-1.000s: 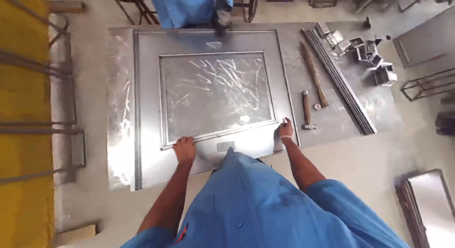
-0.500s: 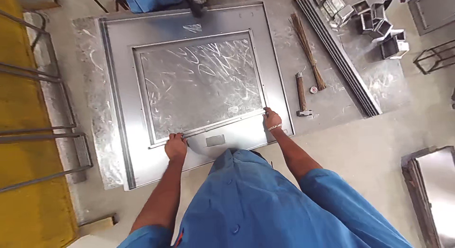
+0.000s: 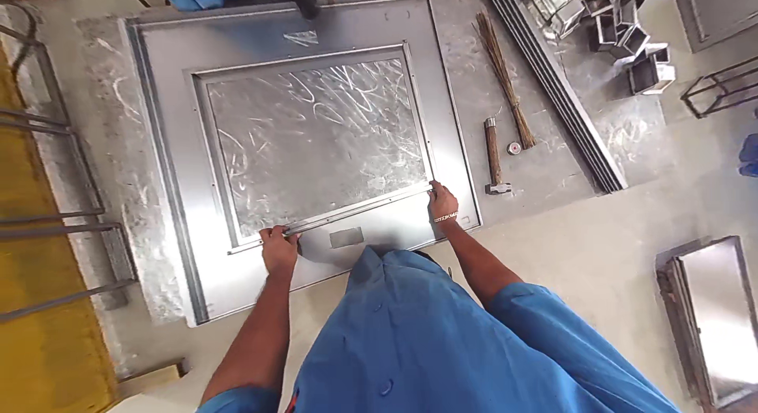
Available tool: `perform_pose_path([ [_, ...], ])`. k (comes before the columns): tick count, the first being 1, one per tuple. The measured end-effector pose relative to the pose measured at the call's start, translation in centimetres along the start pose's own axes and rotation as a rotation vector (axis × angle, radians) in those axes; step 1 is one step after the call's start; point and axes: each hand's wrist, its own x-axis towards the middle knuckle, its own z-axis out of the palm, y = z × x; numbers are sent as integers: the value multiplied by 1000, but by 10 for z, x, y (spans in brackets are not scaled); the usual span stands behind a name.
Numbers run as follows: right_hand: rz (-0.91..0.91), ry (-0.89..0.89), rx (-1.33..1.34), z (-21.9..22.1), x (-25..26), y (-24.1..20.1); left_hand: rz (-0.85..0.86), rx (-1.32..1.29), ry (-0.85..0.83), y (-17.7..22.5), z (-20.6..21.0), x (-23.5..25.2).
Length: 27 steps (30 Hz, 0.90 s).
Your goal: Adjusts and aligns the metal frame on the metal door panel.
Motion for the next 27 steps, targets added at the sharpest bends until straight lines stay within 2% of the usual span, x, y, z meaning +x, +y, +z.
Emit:
perform_pose_path([
  [6, -95, -83, 25, -17, -2, -1, 14, -80, -19, 2, -4, -6],
  [12, -217, 38, 15, -5, -2, 6, -138, -216, -48, 0, 2, -7],
  [27, -303, 85, -104, 5, 11, 14, -9, -383, 57, -25, 17, -3],
])
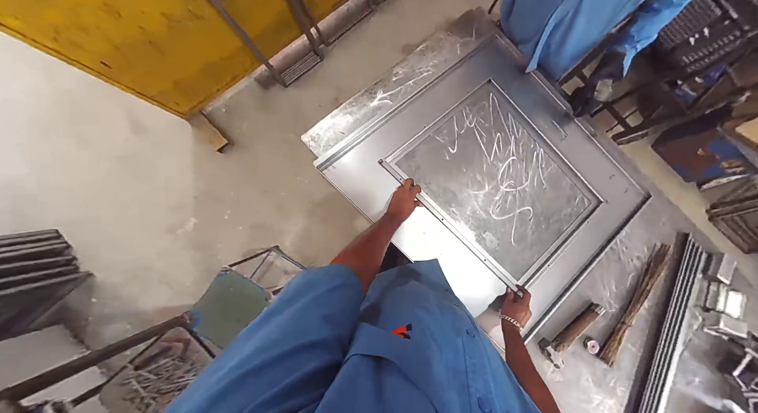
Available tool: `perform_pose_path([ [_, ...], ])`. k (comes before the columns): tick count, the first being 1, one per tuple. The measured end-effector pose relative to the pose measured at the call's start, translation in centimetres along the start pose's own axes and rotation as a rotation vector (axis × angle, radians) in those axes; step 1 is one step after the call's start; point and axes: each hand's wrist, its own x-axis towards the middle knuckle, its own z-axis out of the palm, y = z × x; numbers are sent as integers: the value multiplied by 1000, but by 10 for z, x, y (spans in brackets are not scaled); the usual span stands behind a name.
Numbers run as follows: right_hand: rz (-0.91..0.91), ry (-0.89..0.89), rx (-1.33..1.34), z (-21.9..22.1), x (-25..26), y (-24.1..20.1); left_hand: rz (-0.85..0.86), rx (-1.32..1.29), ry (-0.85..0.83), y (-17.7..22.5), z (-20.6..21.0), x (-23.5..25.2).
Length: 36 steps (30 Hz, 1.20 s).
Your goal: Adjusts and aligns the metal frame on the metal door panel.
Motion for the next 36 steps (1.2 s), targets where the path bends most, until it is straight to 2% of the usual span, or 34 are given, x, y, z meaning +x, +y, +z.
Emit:
perform_pose_path([
  [27, -35, 59, 55, 2, -1, 6, 49, -16, 37, -4, 5, 3],
  [32, 23, -19, 73, -5, -2, -1, -15, -48, 0, 0, 4, 1],
  [36, 94, -86, 92, -13, -2, -2, 28, 2, 10, 10, 1, -4],
])
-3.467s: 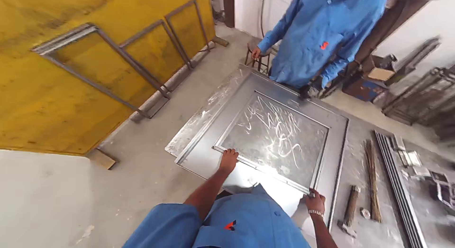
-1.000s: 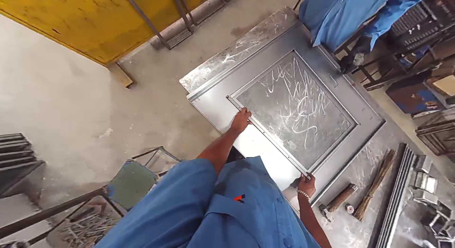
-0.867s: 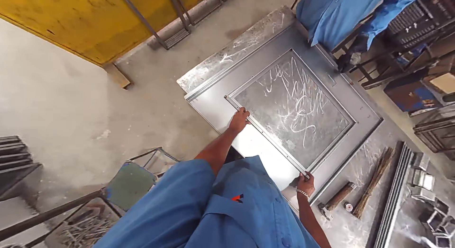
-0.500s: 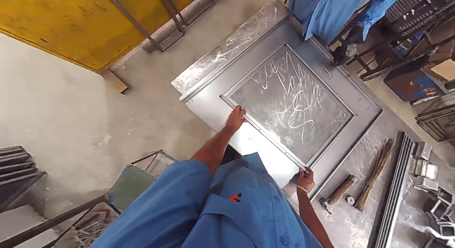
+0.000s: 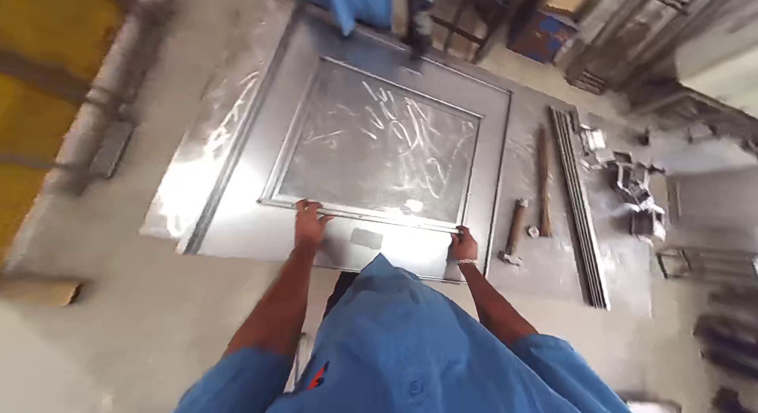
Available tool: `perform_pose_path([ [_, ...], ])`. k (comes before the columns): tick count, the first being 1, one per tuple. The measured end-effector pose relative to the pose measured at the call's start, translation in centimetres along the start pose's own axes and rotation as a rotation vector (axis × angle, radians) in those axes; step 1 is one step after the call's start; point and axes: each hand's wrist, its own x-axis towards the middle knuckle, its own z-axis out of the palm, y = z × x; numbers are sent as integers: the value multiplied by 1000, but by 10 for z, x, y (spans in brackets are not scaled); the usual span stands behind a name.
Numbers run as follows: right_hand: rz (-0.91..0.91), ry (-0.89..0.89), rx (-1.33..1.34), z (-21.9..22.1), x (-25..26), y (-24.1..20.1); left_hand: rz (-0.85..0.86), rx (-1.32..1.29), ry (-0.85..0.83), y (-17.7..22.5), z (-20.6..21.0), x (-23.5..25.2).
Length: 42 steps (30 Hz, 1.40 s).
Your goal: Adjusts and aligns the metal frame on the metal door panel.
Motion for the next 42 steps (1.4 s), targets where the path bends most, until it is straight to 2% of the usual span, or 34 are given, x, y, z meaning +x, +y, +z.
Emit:
perform_pose_path([
  [5, 18, -26, -46, 4, -16, -14, 25, 76, 14, 3, -1, -2],
  [8, -80, -136, -98, 13, -41, -19, 49, 118, 13, 2, 3, -4],
  [11, -136, -160, -44, 20, -49, -21, 60, 152, 8, 5, 5, -2],
  [22, 166, -153, 80, 0, -14, -19, 54, 267, -36, 14, 3, 3],
  [35, 180, -69, 99, 11, -13, -16, 57, 299, -21, 17, 6, 2],
  [42, 175, -93, 83, 12, -12, -16, 61, 306, -16, 17, 7, 1],
])
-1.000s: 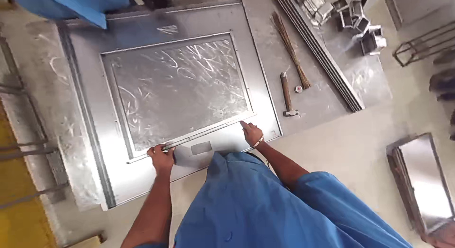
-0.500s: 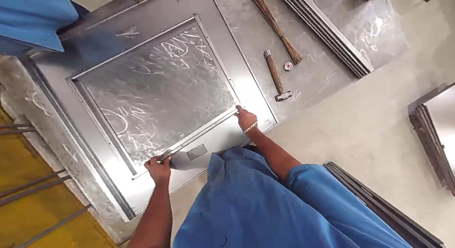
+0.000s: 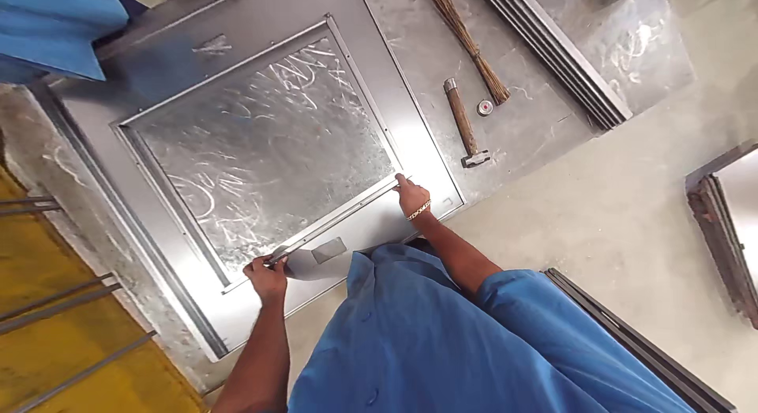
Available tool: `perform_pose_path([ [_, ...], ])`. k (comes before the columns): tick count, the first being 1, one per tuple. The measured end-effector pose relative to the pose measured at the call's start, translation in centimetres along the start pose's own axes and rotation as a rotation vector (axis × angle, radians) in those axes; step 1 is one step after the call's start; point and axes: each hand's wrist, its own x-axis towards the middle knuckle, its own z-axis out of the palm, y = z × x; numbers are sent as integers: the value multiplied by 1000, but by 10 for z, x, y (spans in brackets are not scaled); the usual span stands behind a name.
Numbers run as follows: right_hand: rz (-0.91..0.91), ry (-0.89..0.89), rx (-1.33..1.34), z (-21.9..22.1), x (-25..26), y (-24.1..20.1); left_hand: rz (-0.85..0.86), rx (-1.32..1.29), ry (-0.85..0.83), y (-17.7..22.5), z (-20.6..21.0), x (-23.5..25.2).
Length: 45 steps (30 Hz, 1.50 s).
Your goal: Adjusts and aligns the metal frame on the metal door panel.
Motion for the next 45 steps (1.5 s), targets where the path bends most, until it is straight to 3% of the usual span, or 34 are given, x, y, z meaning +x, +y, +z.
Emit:
perform_pose_path([
  [19, 31, 0, -28, 3, -2, -1, 35, -78, -25, 0, -2, 1],
  [26, -20, 62, -106, -12, -16, -25, -182, -119, -67, 2, -15, -1],
  [39, -146, 230, -232, 19, -1, -7, 101, -331, 112, -59, 20, -1],
  [45, -130, 316, -318, 29, -8, -12, 198, -358, 216, -69, 29, -6],
])
